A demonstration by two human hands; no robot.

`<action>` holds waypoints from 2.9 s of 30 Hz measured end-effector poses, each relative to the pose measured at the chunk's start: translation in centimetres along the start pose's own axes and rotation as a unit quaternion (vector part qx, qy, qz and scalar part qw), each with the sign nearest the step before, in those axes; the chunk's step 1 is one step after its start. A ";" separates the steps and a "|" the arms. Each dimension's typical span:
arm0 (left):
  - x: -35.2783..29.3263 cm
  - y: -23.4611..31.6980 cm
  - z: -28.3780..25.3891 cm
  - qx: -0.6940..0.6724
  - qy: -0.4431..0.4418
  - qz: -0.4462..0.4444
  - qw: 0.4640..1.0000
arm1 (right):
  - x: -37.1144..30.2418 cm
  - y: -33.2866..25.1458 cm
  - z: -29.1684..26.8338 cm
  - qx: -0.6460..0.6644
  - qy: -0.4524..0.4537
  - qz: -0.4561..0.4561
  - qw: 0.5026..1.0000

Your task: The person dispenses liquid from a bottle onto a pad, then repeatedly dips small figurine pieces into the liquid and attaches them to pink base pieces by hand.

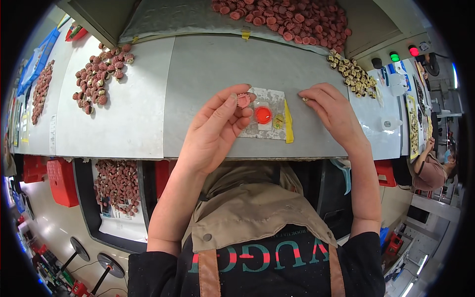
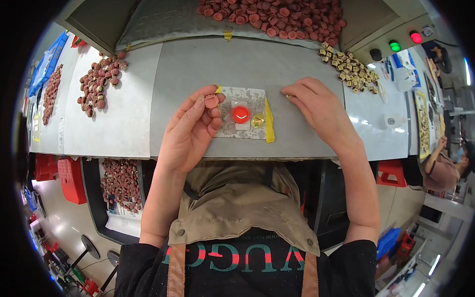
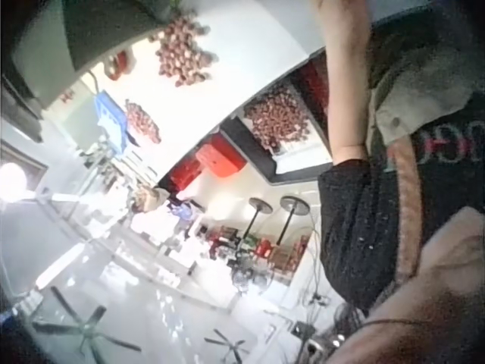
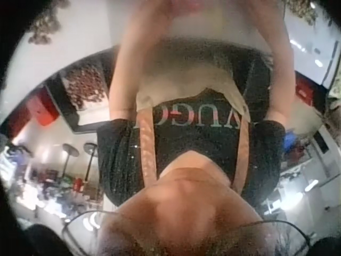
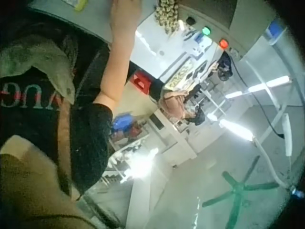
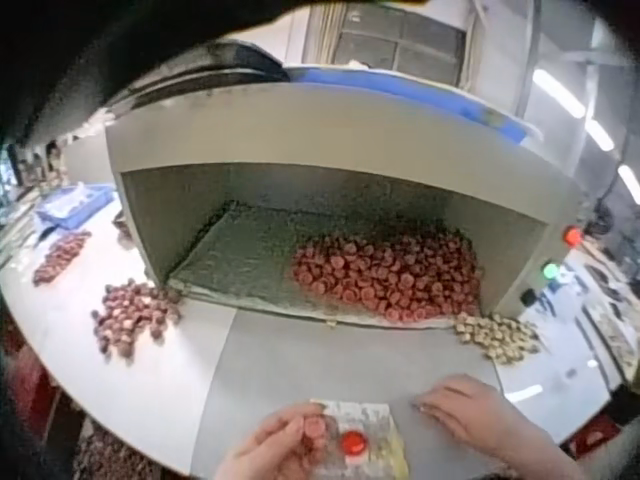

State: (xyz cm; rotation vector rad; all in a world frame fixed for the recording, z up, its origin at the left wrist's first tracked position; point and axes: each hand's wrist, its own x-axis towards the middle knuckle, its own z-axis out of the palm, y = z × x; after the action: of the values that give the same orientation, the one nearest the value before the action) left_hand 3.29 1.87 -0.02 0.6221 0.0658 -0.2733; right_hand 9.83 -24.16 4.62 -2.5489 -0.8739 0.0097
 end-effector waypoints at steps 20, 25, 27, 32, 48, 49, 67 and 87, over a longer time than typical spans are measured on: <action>-0.5 -0.5 1.2 0.039 0.034 0.059 0.997 | 1.3 -5.7 4.0 0.020 0.036 -0.070 0.997; -0.4 -0.8 1.0 0.075 0.023 0.091 0.993 | 1.5 -5.7 4.2 0.035 0.043 -0.088 0.995; -0.4 -0.8 0.5 0.068 0.022 0.085 0.994 | 1.4 -5.3 4.2 0.051 0.036 -0.075 0.995; -0.5 -1.0 0.9 0.091 0.021 0.075 0.993 | 0.8 -5.4 4.1 0.209 0.059 0.025 0.976; -0.8 -2.3 2.6 0.251 0.048 0.141 0.957 | 1.0 -7.2 5.6 0.245 0.222 -0.055 0.942; -0.9 -2.5 2.7 0.270 0.055 0.179 0.945 | 0.8 -7.0 5.9 0.245 0.224 -0.054 0.942; -1.2 -4.0 3.2 0.504 -0.007 0.147 0.851 | -1.8 -4.9 7.1 0.210 0.220 -0.094 0.948; -0.2 -0.2 1.3 0.668 0.058 0.216 0.710 | -1.6 -2.8 4.7 0.134 0.209 -0.070 0.966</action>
State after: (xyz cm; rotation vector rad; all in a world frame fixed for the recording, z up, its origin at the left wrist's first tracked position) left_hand 3.04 0.99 0.90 2.0891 -0.1878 0.2535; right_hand 6.18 -21.19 1.30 -2.1209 -0.8162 -0.4101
